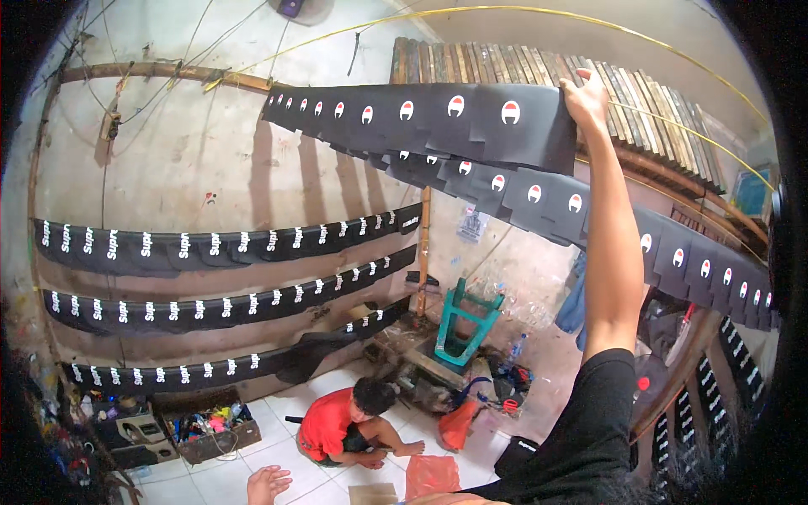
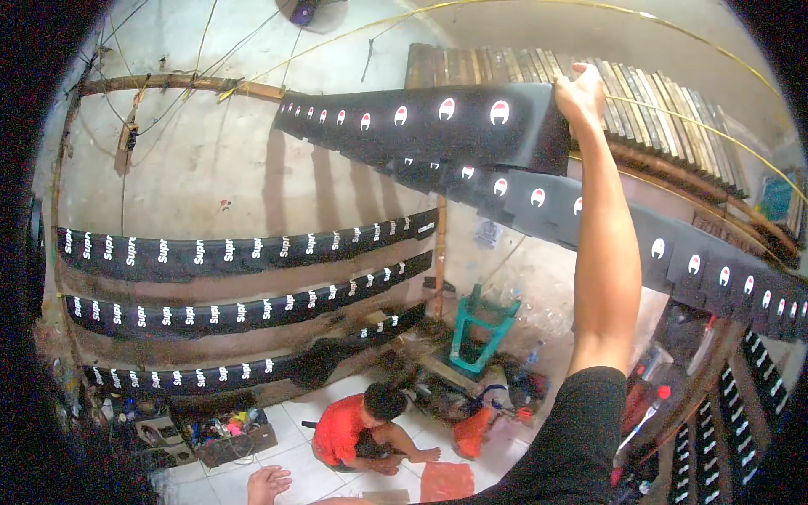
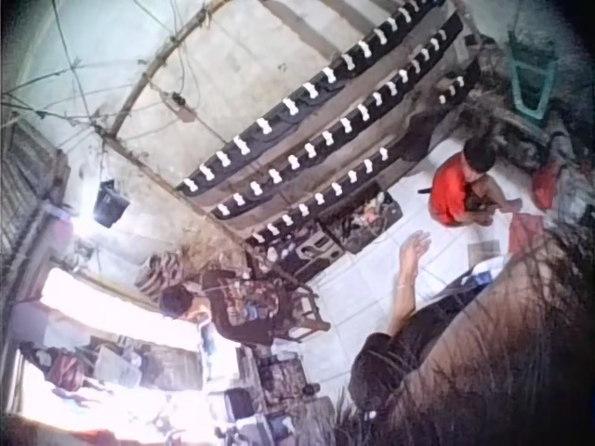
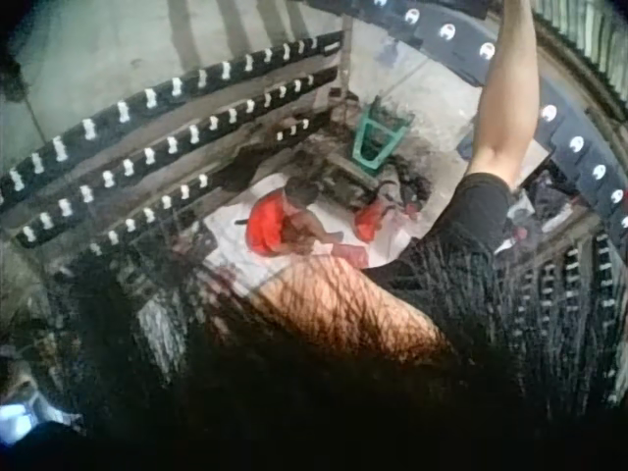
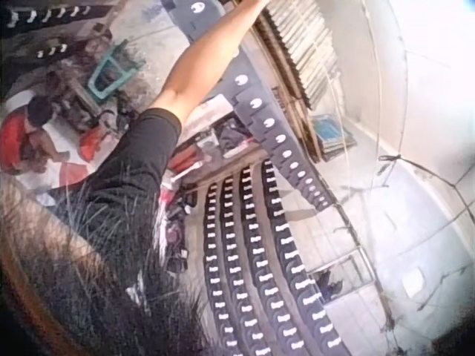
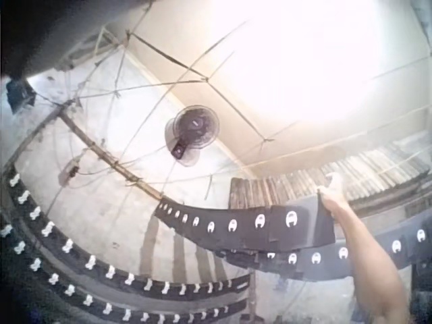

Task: The person hands fabric pieces to a coworker who places them in a screen-printing frame and applies ink with a squeegee; the person then takes the printed garments and hangs them on a wire rack or passes them to others for stacking.

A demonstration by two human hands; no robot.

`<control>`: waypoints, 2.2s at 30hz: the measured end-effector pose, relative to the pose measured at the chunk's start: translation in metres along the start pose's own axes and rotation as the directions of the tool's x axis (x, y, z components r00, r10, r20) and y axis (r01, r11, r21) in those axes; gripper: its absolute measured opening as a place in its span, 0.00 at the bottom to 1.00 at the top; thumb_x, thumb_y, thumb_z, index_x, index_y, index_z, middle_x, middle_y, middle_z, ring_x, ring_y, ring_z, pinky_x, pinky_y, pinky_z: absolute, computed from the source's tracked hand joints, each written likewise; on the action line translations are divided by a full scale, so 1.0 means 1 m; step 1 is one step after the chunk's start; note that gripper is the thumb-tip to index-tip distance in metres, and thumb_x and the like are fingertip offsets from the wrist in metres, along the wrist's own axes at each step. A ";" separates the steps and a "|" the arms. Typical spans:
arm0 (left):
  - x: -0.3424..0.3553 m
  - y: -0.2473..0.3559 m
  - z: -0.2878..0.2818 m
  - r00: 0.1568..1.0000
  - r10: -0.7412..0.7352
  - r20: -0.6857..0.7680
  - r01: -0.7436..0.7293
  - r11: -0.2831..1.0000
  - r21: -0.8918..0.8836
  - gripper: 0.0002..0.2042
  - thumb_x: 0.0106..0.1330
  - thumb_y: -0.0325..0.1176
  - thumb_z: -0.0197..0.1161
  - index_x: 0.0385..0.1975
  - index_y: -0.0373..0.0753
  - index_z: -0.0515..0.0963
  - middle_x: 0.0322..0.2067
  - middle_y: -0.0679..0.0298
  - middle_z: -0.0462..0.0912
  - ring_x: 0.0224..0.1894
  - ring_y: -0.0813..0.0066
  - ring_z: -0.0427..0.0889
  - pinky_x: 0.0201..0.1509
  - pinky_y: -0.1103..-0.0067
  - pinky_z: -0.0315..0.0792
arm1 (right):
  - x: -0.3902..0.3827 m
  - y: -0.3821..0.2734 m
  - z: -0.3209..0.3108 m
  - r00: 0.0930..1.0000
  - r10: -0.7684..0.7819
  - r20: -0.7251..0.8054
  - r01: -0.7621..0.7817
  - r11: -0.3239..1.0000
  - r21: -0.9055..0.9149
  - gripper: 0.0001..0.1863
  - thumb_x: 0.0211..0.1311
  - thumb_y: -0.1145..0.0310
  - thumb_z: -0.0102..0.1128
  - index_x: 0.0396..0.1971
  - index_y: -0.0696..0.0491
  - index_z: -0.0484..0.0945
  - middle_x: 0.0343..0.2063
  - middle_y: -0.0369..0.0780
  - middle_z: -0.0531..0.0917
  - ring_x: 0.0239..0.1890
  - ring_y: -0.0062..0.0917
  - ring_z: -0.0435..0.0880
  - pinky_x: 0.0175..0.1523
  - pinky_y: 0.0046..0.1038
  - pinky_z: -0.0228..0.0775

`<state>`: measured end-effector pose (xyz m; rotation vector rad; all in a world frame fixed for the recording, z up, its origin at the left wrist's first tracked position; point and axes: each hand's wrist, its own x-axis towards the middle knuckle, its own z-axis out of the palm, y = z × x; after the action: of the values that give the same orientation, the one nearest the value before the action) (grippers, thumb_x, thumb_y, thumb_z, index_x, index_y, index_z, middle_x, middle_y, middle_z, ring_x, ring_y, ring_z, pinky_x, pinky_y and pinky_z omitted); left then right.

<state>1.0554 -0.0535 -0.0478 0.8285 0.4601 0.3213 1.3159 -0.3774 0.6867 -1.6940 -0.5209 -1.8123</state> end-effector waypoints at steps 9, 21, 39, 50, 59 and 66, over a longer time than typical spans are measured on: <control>-0.045 -0.020 0.007 0.993 0.016 -0.119 -0.022 0.999 -0.043 0.13 0.62 0.34 0.52 0.37 0.29 0.72 0.35 0.53 0.79 0.39 0.67 0.79 0.44 0.76 0.71 | -0.017 0.085 -0.003 0.813 -0.571 -0.114 0.493 0.779 -0.388 0.13 0.58 0.67 0.52 0.42 0.51 0.76 0.44 0.41 0.77 0.52 0.33 0.70 0.54 0.29 0.64; -0.249 -0.350 -0.313 0.361 0.159 -0.919 0.673 0.638 0.374 0.10 0.56 0.36 0.54 0.22 0.38 0.78 0.23 0.58 0.78 0.23 0.68 0.77 0.28 0.72 0.71 | -0.804 -0.174 -0.051 -0.066 -0.543 0.837 -0.873 0.438 0.215 0.11 0.56 0.65 0.54 0.36 0.54 0.78 0.35 0.44 0.79 0.43 0.30 0.75 0.45 0.29 0.67; -0.583 -0.360 -0.312 -0.180 -0.451 -0.874 -0.517 0.799 -0.306 0.13 0.59 0.41 0.51 0.34 0.38 0.76 0.27 0.57 0.80 0.23 0.69 0.78 0.22 0.71 0.70 | -1.064 -0.490 -0.164 -0.925 -0.270 0.268 -0.341 0.901 -0.270 0.07 0.56 0.70 0.46 0.31 0.56 0.69 0.18 0.42 0.75 0.18 0.29 0.76 0.22 0.31 0.71; -0.656 -0.395 -0.260 -0.383 -0.644 -0.662 -0.851 0.525 -0.019 0.09 0.58 0.38 0.52 0.22 0.41 0.69 0.26 0.59 0.77 0.20 0.70 0.76 0.18 0.79 0.69 | -0.987 -0.904 -0.492 -0.710 -0.617 -0.338 -0.466 0.772 -0.432 0.10 0.60 0.69 0.43 0.23 0.54 0.71 0.21 0.35 0.76 0.25 0.23 0.77 0.34 0.25 0.72; -0.619 -0.340 -0.293 -0.151 -0.714 -0.683 -0.773 0.516 -0.370 0.09 0.60 0.37 0.51 0.33 0.38 0.68 0.31 0.58 0.77 0.27 0.70 0.77 0.25 0.78 0.70 | -0.987 -1.200 -0.598 -0.649 -0.678 -0.345 -0.171 0.572 -0.802 0.10 0.58 0.67 0.49 0.32 0.59 0.69 0.29 0.44 0.79 0.33 0.32 0.80 0.41 0.35 0.76; -0.706 -0.195 -0.383 -0.269 -0.721 -0.638 -0.878 0.456 -0.145 0.14 0.62 0.37 0.50 0.43 0.35 0.67 0.36 0.58 0.78 0.32 0.70 0.79 0.31 0.78 0.71 | -1.017 -1.258 -0.620 -0.778 -0.563 -0.280 -0.046 0.495 -0.868 0.06 0.57 0.71 0.54 0.27 0.57 0.70 0.21 0.40 0.79 0.20 0.23 0.80 0.28 0.19 0.79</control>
<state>0.2754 -0.2513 -0.2345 -1.0904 1.6950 1.5421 0.0301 0.3170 -0.2424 1.5060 0.0697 -3.1933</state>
